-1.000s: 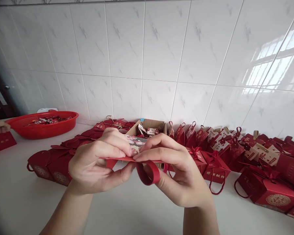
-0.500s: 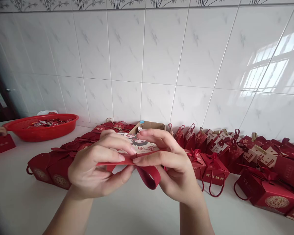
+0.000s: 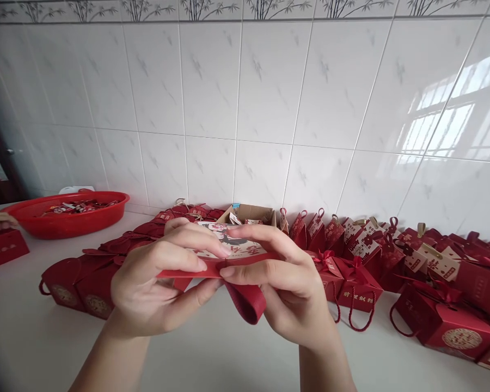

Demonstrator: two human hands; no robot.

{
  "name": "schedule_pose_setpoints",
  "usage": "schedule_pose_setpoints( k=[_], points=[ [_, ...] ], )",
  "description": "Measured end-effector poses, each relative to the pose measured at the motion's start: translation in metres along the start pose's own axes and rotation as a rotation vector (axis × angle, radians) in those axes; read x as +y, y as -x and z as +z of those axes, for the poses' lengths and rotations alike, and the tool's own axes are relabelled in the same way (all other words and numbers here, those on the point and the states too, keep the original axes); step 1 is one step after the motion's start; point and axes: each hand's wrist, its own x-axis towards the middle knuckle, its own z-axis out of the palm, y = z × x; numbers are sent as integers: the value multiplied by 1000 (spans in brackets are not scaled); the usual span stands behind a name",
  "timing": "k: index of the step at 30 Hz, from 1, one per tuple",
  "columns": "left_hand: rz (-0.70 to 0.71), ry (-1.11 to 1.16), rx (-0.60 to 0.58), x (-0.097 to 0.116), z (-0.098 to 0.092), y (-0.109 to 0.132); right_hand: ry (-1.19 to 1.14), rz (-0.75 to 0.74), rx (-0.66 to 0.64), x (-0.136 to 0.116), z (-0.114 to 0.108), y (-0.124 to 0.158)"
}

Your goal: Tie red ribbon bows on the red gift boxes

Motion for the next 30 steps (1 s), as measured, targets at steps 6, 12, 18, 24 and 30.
schedule_pose_setpoints(
  k=[6, 12, 18, 24, 30],
  points=[
    [-40, 75, 35, -1, 1, 3, -44, 30, 30, 1, 5, -1],
    [-114, 203, 83, -1, 4, 4, -93, 24, 17, 2, 8, -4],
    [-140, 156, 91, -2, 5, 5, -34, 35, 80, 2, 10, -4],
    [-166, 214, 111, 1, 5, 3, -46, 0, 111, 1, 16, -5],
    [-235, 179, 127, 5, 6, 0, -51, 6, 171, 3, 20, -3]
  ],
)
